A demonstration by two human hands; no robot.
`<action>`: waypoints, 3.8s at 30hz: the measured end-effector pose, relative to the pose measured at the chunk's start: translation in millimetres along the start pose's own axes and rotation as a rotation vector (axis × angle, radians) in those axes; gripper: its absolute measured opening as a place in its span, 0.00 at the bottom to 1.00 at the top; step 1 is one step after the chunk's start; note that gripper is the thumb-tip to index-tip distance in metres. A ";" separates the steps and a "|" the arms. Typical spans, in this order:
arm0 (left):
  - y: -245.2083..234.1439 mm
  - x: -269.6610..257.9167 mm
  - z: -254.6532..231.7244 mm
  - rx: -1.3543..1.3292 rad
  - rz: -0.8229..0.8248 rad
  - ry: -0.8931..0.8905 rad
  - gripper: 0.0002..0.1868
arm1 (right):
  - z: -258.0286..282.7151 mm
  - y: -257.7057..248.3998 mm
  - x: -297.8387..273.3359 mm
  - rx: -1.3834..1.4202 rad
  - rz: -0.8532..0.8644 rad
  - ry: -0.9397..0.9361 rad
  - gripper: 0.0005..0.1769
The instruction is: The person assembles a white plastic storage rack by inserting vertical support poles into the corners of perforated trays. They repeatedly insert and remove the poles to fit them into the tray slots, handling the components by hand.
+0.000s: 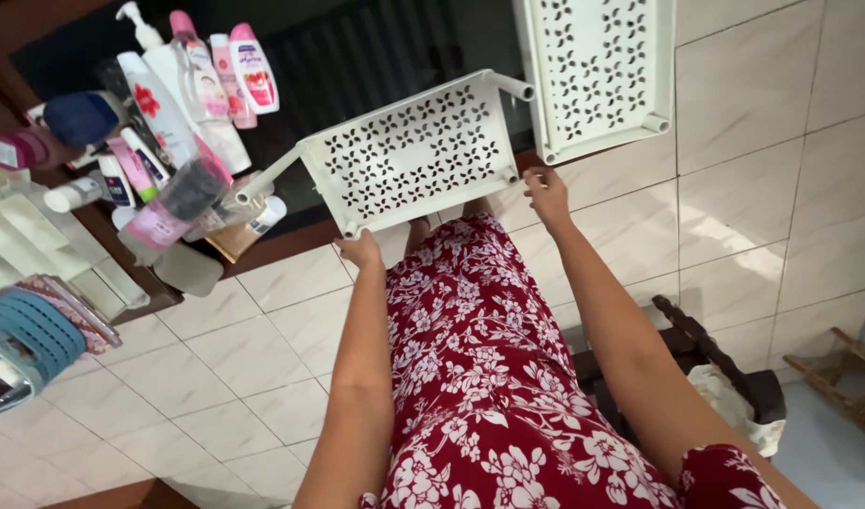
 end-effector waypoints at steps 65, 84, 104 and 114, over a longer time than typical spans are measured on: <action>93.5 -299.2 -198.0 0.042 1.247 0.818 0.15 | 243.2 -38.5 -180.0 -0.085 0.197 -0.679 0.16; 22.9 -203.8 -104.3 -0.255 1.408 0.344 0.12 | 205.7 -45.7 -291.9 0.432 0.243 -0.663 0.10; 94.3 -181.4 -114.8 -0.453 1.034 0.286 0.08 | 127.7 -13.1 -278.0 -0.548 0.448 -0.303 0.24; 188.3 -160.9 -65.9 0.237 0.892 0.853 0.15 | 60.8 -28.8 -176.1 -0.501 0.396 0.043 0.33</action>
Point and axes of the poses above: each hand's wrist, its own x-axis towards the middle knuckle, its own y-axis out of the palm, z = x × y, the point moved 10 cm from there along x, towards the middle knuckle, and after that the axes turned 1 degree about -x, right-handed, at the moved point
